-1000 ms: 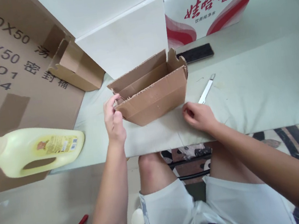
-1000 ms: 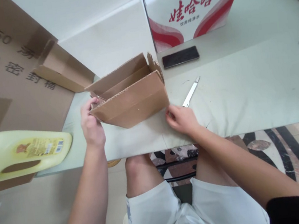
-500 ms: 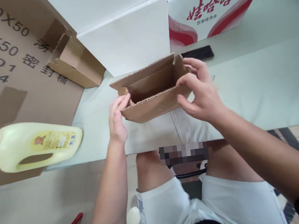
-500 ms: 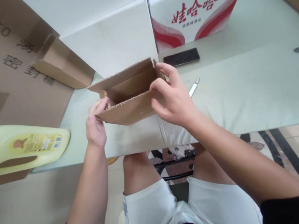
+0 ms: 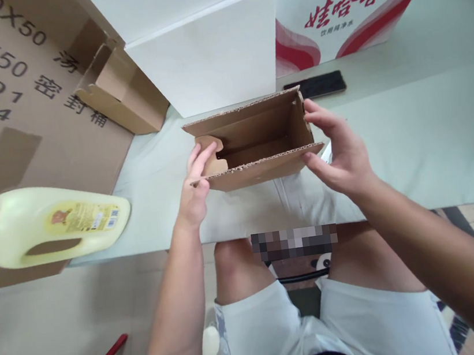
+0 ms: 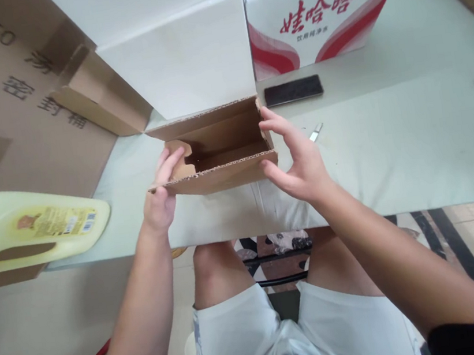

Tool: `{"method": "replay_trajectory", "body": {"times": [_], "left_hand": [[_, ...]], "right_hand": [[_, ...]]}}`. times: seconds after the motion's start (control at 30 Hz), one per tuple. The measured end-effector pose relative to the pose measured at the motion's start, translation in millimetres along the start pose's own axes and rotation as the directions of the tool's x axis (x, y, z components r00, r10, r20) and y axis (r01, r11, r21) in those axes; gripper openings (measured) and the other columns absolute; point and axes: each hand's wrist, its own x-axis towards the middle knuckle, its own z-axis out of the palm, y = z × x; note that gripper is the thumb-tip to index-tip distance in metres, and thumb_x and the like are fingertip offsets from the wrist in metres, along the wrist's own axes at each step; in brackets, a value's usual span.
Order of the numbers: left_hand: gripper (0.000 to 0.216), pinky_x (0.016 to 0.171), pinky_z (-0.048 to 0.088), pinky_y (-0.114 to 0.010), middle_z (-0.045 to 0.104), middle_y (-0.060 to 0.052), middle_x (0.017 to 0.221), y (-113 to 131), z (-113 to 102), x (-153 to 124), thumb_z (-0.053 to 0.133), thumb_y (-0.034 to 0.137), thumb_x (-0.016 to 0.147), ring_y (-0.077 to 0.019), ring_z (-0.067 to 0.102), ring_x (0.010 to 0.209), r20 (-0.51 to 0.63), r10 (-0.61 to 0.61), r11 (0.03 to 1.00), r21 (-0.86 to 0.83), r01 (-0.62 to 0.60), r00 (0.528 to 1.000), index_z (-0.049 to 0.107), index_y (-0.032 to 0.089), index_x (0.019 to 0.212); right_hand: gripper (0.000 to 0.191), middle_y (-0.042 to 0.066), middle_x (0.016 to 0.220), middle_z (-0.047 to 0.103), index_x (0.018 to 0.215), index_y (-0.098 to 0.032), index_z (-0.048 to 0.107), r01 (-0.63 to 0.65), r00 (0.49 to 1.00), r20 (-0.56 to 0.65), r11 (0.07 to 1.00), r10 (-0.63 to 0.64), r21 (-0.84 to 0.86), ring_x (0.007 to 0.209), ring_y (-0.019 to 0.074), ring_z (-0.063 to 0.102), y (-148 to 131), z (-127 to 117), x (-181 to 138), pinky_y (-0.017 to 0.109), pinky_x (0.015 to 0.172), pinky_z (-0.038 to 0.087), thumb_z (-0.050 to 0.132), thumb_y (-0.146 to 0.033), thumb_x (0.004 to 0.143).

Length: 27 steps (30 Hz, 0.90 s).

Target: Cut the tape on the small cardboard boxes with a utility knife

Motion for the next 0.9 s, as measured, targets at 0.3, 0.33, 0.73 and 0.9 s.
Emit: {"method": "replay_trajectory", "body": {"times": [0.3,0.33,0.73,0.9], "left_hand": [[0.083,0.135,0.022,-0.060,0.013,0.015,0.178,-7,-5,-6,0.017,0.084,0.096,-0.0356,0.020,0.165,0.049,0.113,0.971,0.207,-0.121,0.992,0.076,0.027,0.082],[0.082,0.135,0.021,-0.061,0.011,0.016,0.178,-5,-7,-6,0.020,0.083,0.096,-0.0367,0.021,0.164,0.060,0.120,0.967,0.218,-0.131,0.991,0.076,0.027,0.078],[0.059,0.129,0.037,-0.059,0.045,-0.004,0.167,5,8,-1,0.044,0.073,0.100,-0.0339,0.042,0.155,-0.103,0.122,0.988,0.106,-0.111,0.987,0.073,0.025,0.083],[0.036,0.126,0.038,-0.059,0.065,-0.009,0.137,5,21,9,0.060,0.061,0.099,-0.0283,0.061,0.139,-0.260,0.192,0.981,0.082,-0.177,0.946,0.055,0.029,0.114]], "right_hand": [[0.050,0.005,0.163,0.048,0.135,-0.035,0.056,0.032,0.999,0.007,0.999,-0.033,0.041,0.152,0.0368,0.045,-5,-3,-2,0.064,0.127,0.037,0.065,-0.059,0.093],[0.048,0.004,0.164,0.047,0.132,-0.034,0.057,0.032,0.999,0.000,0.998,-0.032,0.056,0.153,0.0369,0.045,-6,-3,-3,0.065,0.126,0.038,0.064,-0.060,0.093],[0.042,0.007,0.140,0.070,0.136,-0.032,0.059,-0.070,0.996,0.055,0.995,0.066,0.072,0.155,0.0340,0.042,3,10,-10,0.063,0.130,0.031,0.063,-0.048,0.097],[0.045,0.009,0.145,0.066,0.134,-0.032,0.054,-0.260,0.963,-0.037,0.957,0.266,0.131,0.152,0.0318,0.047,6,17,-12,0.058,0.125,0.039,0.068,-0.051,0.095]]}}
